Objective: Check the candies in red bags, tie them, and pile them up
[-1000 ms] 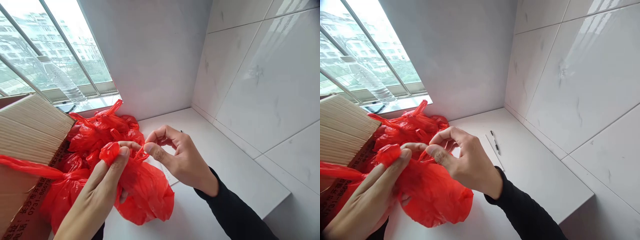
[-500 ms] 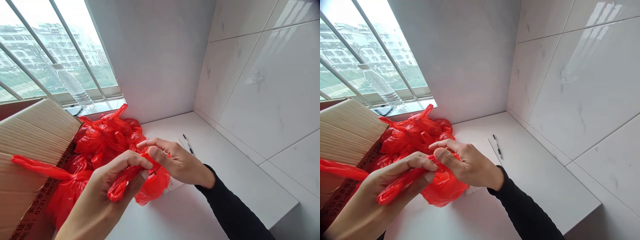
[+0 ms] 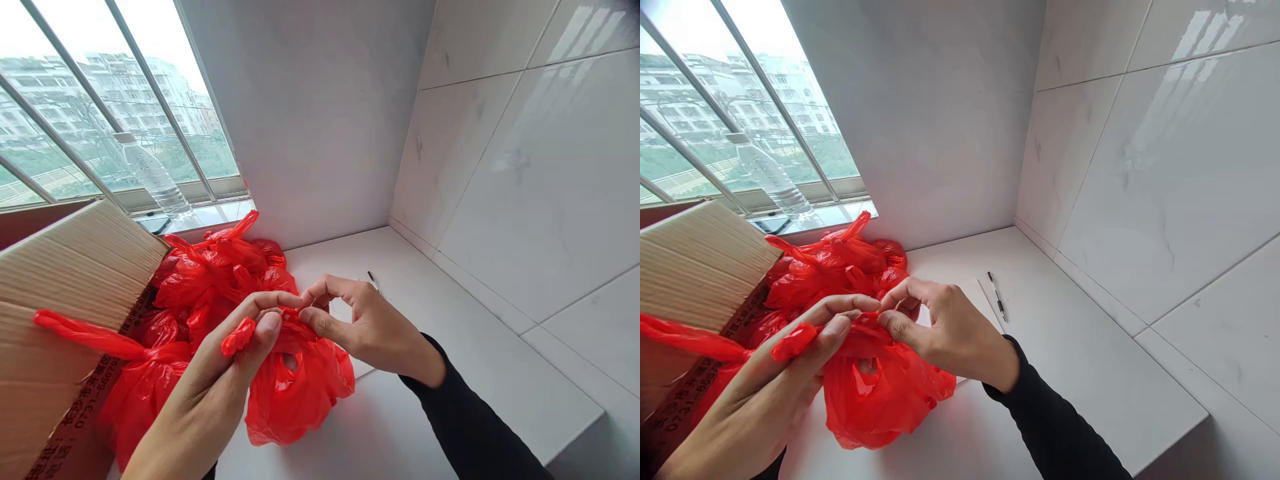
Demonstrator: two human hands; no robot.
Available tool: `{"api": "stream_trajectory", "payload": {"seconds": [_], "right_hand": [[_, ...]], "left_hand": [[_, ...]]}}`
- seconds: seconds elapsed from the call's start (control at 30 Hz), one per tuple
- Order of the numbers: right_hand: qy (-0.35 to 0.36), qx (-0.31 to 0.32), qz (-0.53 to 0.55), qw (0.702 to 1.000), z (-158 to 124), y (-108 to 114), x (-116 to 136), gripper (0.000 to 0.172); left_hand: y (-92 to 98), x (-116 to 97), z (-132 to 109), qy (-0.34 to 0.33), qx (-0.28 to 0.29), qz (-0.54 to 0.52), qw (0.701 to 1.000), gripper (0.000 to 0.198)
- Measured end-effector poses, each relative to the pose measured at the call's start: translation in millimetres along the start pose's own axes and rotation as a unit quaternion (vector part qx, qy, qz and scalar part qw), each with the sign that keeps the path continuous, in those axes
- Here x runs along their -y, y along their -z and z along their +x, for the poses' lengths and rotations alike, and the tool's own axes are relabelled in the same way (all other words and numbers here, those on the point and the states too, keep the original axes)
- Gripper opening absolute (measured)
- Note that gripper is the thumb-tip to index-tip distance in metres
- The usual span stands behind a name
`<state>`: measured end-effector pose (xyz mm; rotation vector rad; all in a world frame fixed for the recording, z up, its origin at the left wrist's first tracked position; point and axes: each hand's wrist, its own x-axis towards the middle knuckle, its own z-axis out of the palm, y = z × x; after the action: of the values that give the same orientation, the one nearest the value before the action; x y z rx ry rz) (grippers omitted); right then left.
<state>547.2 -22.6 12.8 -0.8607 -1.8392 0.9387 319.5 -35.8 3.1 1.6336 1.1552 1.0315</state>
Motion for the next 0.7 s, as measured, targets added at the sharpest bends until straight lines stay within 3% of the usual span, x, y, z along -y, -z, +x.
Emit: {"api": "stream_trajectory", "payload": {"seconds": [0.23, 0.37, 0.53, 0.7], "right_hand": [[-0.013, -0.043, 0.037, 0.998, -10, -3, 10, 0.017], [-0.008, 0.001, 0.056, 0.998, -13, -5, 14, 0.021], [0.028, -0.059, 0.011, 0.998, -4, -3, 3, 0.019], [-0.008, 0.009, 0.026, 1.0, 12, 0, -18, 0.035]], "left_hand": [[-5.7, -2, 3, 0.005, -0.032, -0.035, 0.999, 0.051], [-6.3, -5, 7, -0.012, 0.02, -0.04, 0.999, 0.027], [-11.1, -17, 4, -0.062, -0.009, 0.046, 0.997, 0.016], [-15.2, -13, 3, -0.147, -0.045, 0.144, 0.978, 0.006]]}}
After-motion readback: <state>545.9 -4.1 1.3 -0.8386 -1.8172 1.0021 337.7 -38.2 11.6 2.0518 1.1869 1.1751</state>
